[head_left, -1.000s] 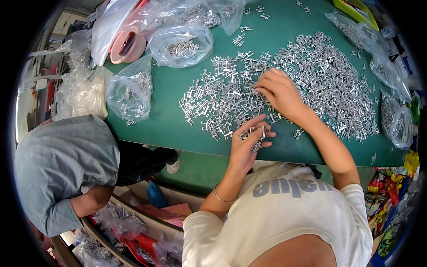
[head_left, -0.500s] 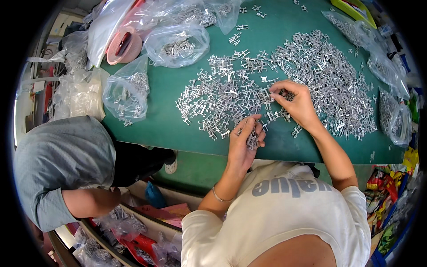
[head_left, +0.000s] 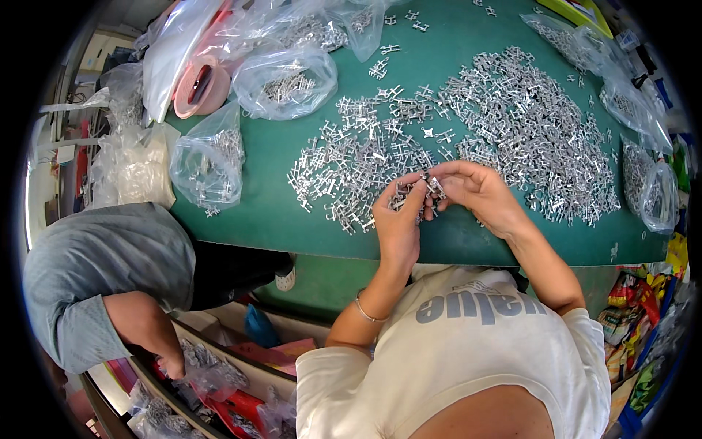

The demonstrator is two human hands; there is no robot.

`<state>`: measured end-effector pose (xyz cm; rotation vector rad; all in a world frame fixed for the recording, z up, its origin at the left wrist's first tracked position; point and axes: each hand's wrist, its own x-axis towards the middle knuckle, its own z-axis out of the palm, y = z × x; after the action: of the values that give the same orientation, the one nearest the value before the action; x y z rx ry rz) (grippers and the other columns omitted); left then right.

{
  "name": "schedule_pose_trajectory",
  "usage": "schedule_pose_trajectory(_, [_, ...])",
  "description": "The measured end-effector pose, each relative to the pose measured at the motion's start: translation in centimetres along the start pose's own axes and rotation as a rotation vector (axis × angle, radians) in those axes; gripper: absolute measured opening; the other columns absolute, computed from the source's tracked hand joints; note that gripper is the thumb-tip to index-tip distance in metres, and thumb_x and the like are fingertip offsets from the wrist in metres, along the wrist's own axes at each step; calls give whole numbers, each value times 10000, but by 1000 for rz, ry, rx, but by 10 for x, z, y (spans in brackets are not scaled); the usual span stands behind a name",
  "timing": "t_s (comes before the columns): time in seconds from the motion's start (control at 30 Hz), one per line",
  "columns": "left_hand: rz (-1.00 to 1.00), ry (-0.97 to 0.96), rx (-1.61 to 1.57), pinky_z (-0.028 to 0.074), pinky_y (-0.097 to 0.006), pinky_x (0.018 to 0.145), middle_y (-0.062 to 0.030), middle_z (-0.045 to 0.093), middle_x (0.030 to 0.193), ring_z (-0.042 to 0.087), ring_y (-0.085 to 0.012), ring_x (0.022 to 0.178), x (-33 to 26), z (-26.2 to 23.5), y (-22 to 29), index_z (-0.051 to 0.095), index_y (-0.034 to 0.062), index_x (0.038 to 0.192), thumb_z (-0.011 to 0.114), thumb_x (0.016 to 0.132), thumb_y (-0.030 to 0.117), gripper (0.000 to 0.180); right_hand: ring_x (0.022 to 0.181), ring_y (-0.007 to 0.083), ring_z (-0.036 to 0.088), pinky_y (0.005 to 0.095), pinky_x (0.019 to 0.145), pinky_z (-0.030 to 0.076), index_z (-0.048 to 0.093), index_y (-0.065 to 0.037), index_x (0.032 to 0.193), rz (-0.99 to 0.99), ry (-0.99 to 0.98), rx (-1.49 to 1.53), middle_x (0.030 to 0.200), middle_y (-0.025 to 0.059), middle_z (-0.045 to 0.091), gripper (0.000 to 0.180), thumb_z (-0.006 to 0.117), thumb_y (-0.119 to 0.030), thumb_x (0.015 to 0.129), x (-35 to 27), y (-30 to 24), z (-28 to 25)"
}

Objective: The person sorts small metal components by hand on a green work table, picking up individual pieces from a large pile and moving them to different areas or containers.

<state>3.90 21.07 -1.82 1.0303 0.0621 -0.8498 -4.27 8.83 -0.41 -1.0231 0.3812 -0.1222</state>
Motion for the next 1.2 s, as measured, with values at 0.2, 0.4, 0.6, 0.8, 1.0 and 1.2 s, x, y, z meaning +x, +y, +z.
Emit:
schedule_pose_trajectory(0.2, [188, 18, 226, 404, -211, 473, -68, 586, 778, 515, -91, 620, -4, 1, -5, 574, -49, 964, 571, 829, 50, 167, 824, 140, 577, 256, 721, 469, 512, 50, 1125, 30, -17, -106, 953, 102, 596, 292, 529, -26, 844, -6, -4, -3])
schedule_pose_trajectory(0.4, [-34, 5, -27, 519, -250, 545, -100, 593, 871, 606, -167, 788, -5, 1, 9, 560, -43, 984, 547, 835, 67, 185, 887, 183, 594, 271, 759, 474, 500, 42, 1150, 112, -19, 424, 967, 128, 604, 304, 507, -56, 862, -2, -2, -16])
schedule_pose_trajectory(0.6, [-207, -253, -253, 562, -285, 650, -128, 588, 982, 609, -216, 884, 4, -21, 0, 530, -31, 1064, 502, 879, 191, 290, 914, 192, 598, 256, 720, 472, 520, 32, 1118, 74, 61, 239, 917, 133, 620, 278, 527, -72, 860, -5, 1, -19])
schedule_pose_trajectory(0.8, [-302, -180, -69, 551, -239, 598, -140, 592, 997, 618, -212, 867, -2, -7, -2, 496, -14, 1125, 538, 865, 167, 319, 786, 190, 524, 307, 691, 422, 651, -23, 798, -364, 183, -799, 800, 78, 611, 78, 606, -83, 776, -5, 3, -2])
schedule_pose_trajectory(1.0, [-348, -234, -144, 565, -291, 645, -173, 569, 1018, 613, -248, 871, -3, -7, -4, 537, -2, 998, 557, 819, 41, 185, 947, 269, 509, 358, 827, 397, 608, -33, 936, -661, 503, -1313, 968, 101, 575, 223, 639, -147, 747, 64, -25, -50])
schedule_pose_trajectory(1.2, [-306, -333, -147, 564, -322, 674, -173, 526, 1044, 591, -274, 888, -5, -15, -6, 526, 13, 889, 563, 790, 23, 107, 983, 255, 483, 355, 827, 379, 597, -52, 876, -539, 223, -1623, 948, 69, 564, 189, 644, -128, 709, 77, -8, -46])
